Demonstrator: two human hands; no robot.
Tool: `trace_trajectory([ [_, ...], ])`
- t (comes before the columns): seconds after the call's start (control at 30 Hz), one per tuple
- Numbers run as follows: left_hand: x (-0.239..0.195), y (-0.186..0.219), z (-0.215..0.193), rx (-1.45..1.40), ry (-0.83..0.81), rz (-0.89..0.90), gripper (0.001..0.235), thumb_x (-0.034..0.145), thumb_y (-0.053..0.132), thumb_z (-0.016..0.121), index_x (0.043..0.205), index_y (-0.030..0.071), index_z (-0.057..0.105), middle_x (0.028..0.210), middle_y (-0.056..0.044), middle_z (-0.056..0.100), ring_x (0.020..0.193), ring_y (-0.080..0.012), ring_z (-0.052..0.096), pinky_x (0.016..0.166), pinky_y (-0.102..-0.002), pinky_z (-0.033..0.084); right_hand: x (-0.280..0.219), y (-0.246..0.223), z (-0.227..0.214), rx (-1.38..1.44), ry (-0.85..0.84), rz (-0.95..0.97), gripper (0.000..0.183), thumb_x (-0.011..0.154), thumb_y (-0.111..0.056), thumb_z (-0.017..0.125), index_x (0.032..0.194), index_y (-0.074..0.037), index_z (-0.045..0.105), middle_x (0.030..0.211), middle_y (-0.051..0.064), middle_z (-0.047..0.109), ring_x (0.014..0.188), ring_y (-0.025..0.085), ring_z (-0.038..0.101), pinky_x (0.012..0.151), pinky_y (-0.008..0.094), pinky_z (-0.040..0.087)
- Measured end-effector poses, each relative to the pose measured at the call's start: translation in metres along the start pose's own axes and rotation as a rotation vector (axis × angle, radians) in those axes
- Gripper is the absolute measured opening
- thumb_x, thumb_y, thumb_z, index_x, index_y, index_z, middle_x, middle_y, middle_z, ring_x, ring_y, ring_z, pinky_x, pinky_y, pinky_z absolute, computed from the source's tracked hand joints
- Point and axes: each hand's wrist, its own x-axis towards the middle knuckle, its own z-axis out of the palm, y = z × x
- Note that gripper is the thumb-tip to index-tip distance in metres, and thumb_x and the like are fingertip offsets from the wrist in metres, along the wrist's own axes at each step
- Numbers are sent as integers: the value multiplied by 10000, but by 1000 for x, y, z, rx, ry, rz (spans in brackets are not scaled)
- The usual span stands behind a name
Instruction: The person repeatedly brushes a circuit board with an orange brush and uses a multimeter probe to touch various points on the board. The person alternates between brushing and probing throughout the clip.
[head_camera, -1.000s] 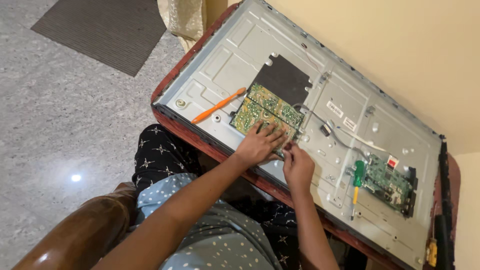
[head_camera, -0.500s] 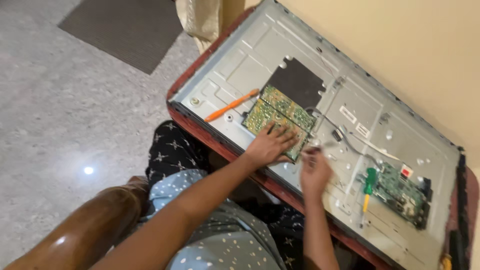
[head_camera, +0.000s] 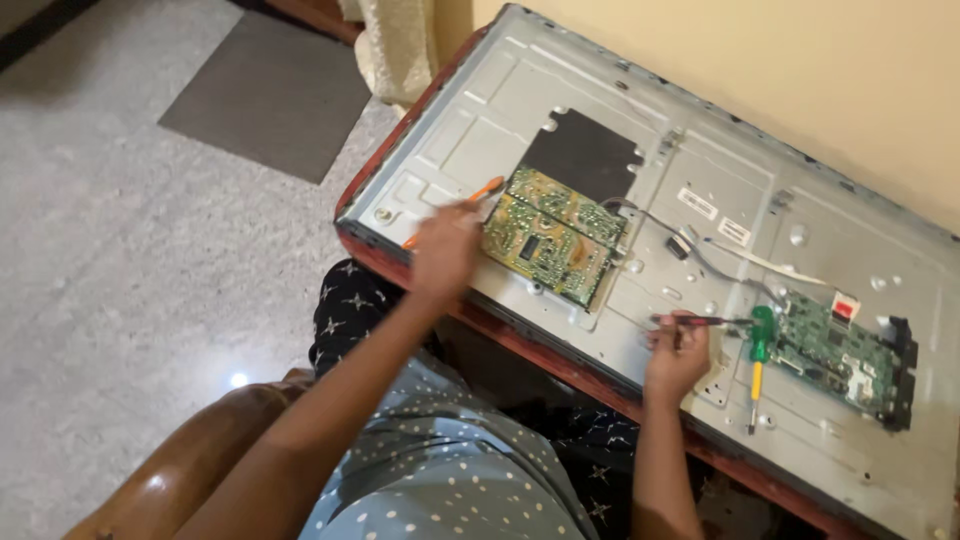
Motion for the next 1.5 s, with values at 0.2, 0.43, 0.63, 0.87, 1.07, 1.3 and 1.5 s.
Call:
trace_trajectory([
  [0.2,10,-43,-10,140,-107,-113,404,873,259,611,1258,146,660,1129,-119,663,1034,-339,643,849,-533,502,2,-5,2,24,18,14,171,1024,-47,650,1176,-1,585,1012,114,735,748,121,682,675,272,596],
  [0.43,20,-47,0,74,-151,-149,228,995,140,554,1195,99,656,1089,-148,657,959,-364,676,806,-510,538,-3,-9,0,16,16,0,180,1025,-69,667,1183,-3,611,987,108,739,715,128,687,637,271,579],
  [0.63,-2,-28,-24,-349,120,-217,271,1081,124,483,1322,34,569,1089,-190,674,956,-398,671,802,-502,529,-4,-13,2,-8,18,46,150,1027,-92,661,1148,-11,621,970,84,751,726,115,723,642,266,616],
  [0.87,-30,22,-51,-620,-263,-264,416,1023,102,501,1427,165,579,834,-169,698,754,-278,689,746,-420,547,-1,-5,5,33,1,-76,140,1033,-40,649,1158,18,620,986,91,727,813,115,691,677,272,603],
  [1.07,-35,38,-51,-501,-181,-119,372,1008,144,596,1377,161,642,975,-180,712,843,-342,682,748,-458,524,-1,-4,4,42,0,-28,132,1043,-49,645,1153,16,616,974,86,730,818,118,703,684,271,610],
  [1.3,-34,42,-59,-521,-597,-109,392,983,218,603,1367,255,669,939,-185,704,823,-350,689,781,-457,537,-1,-4,6,60,12,-8,139,1032,-34,644,1156,17,611,976,84,730,831,118,705,672,274,613],
  [1.5,-35,48,-49,-528,-406,-94,379,984,176,597,1358,190,656,1041,-184,712,921,-384,684,777,-470,533,-4,-3,-3,-67,-42,-24,64,1002,8,603,1064,22,608,929,94,736,806,150,686,678,307,541],
])
